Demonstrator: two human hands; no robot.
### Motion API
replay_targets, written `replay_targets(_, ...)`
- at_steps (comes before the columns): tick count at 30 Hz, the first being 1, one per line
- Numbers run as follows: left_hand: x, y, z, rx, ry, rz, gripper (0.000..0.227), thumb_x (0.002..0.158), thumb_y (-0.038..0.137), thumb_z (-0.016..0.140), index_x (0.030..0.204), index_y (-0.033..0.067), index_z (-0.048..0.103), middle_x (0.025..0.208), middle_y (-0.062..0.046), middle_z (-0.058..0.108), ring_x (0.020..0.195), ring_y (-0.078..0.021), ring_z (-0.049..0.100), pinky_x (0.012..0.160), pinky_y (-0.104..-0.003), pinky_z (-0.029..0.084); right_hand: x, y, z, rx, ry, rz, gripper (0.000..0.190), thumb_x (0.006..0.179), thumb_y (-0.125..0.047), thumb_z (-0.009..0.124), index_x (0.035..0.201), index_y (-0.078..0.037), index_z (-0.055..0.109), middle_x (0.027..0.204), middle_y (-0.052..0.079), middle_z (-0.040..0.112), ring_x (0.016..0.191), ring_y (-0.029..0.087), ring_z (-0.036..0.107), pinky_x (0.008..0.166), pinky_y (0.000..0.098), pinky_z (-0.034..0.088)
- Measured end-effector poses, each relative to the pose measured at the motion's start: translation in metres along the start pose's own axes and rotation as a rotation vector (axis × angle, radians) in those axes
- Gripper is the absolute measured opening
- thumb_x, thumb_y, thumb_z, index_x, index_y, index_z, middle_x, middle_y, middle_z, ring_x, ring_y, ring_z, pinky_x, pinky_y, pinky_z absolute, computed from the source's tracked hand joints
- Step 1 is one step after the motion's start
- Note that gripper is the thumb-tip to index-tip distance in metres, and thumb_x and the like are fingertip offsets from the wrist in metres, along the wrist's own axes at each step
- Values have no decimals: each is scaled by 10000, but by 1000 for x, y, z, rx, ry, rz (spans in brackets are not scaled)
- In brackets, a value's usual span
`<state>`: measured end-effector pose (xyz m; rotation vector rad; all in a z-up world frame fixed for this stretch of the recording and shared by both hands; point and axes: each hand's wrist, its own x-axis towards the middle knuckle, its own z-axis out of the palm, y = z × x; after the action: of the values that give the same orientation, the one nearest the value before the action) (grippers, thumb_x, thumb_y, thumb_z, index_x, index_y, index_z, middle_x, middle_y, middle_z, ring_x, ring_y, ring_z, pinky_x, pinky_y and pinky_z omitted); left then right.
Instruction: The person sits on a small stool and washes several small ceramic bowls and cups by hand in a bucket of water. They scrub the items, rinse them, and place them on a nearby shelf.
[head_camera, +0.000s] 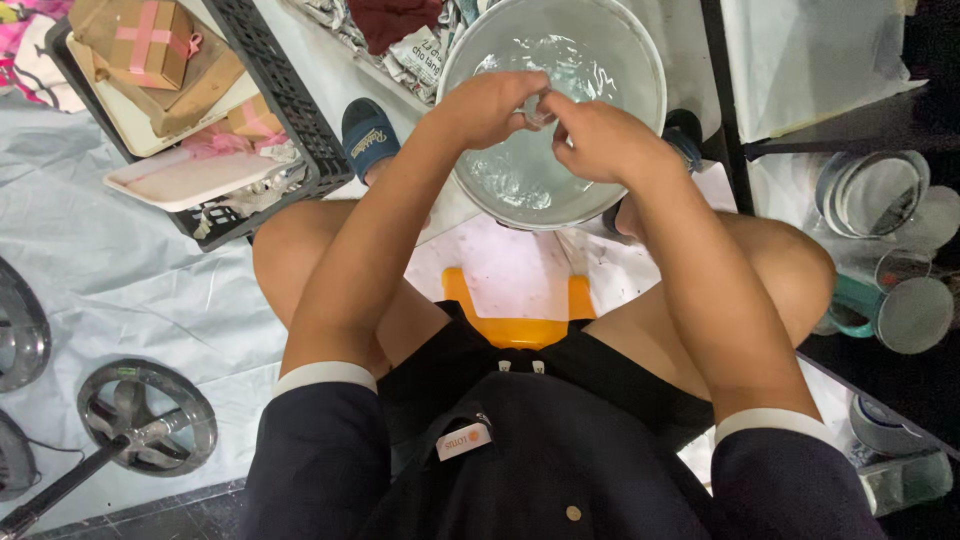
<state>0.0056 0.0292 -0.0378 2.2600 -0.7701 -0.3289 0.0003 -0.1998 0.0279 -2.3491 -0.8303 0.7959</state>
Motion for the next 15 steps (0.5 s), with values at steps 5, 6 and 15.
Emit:
replay_targets(5, -5, -23, 4, -2, 30, -76, 396, 892, 81, 747, 1216, 69, 519, 1078, -186, 705, 1027, -426, 660, 826, -507, 510, -11, -3, -14, 82, 98, -40, 243, 977, -151, 602, 1210, -83, 583, 1038, 133, 743, 915, 360, 700, 792, 486, 533)
replay_targets(6, -7, -26, 4, -5, 48, -74, 392, 902, 138, 771, 1202, 73, 527, 1070, -183, 704, 1022, -420, 662, 823, -505, 511, -13, -4, -16, 70, 90, -12, 270, 975, -161, 603, 1234, -88, 590, 1047, 127, 743, 926, 357, 698, 801, 485, 531)
replay_targets(15, 6, -26, 18, 275, -26, -211, 439, 901, 508, 748, 1088, 113, 710, 1001, -140, 746, 967, -382, 690, 794, -506, 517, -22, 2, -12, 24, 50, 79, 378, 970, -221, 624, 1330, -108, 590, 1166, 119, 718, 1084, 352, 656, 879, 486, 513)
